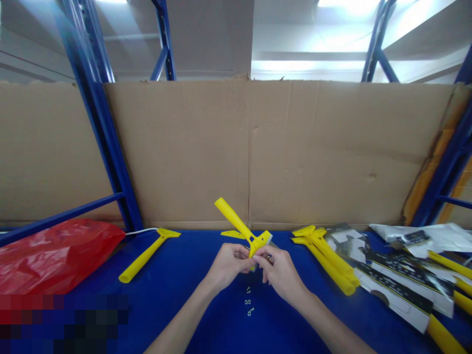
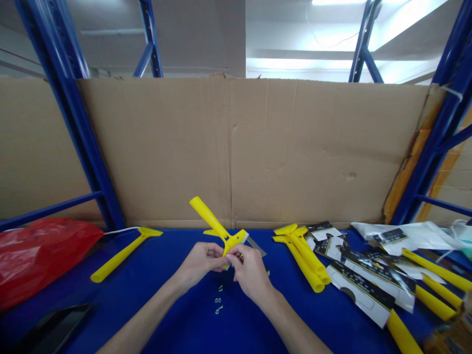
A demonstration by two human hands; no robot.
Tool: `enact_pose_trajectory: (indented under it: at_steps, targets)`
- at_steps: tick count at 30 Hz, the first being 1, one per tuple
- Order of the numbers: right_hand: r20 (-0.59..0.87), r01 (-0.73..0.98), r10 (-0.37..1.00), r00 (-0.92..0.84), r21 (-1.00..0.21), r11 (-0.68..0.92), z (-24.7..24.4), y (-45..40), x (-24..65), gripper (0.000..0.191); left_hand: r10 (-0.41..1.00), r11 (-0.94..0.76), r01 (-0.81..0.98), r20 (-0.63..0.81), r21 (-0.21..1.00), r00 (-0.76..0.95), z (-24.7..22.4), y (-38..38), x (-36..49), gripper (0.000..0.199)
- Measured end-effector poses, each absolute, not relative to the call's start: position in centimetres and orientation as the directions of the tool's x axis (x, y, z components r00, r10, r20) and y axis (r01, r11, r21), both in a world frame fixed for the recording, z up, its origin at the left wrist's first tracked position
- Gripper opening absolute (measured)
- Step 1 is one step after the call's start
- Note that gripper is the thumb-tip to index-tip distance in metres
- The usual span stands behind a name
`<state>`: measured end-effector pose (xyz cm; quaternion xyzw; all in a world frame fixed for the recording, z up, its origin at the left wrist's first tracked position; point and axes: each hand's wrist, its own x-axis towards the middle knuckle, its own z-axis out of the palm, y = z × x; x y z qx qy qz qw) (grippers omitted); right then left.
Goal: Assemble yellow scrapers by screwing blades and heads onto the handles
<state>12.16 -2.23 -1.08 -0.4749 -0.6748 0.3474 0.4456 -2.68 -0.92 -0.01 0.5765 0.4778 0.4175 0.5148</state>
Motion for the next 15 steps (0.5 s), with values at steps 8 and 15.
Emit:
enact_pose_trajectory:
  at_steps: [8,15]
  targets:
    - [0.222,0.333,0.967,-0.125,-0.909,0.252,-1.03,-2.12,12.26,0.010,0.973,-0.044,0.144,0.010,0.989,0.230,-0.29,-0.74,-2.61,0.029]
    - [0.168,0.344,0.970,-0.174,-0.913,0.220,-0.96,-1.90,12.41,0.011,0.962,-0.064,0.176,0.014,0.982,0.274,-0.55,-0.62,-2.98,0.027]
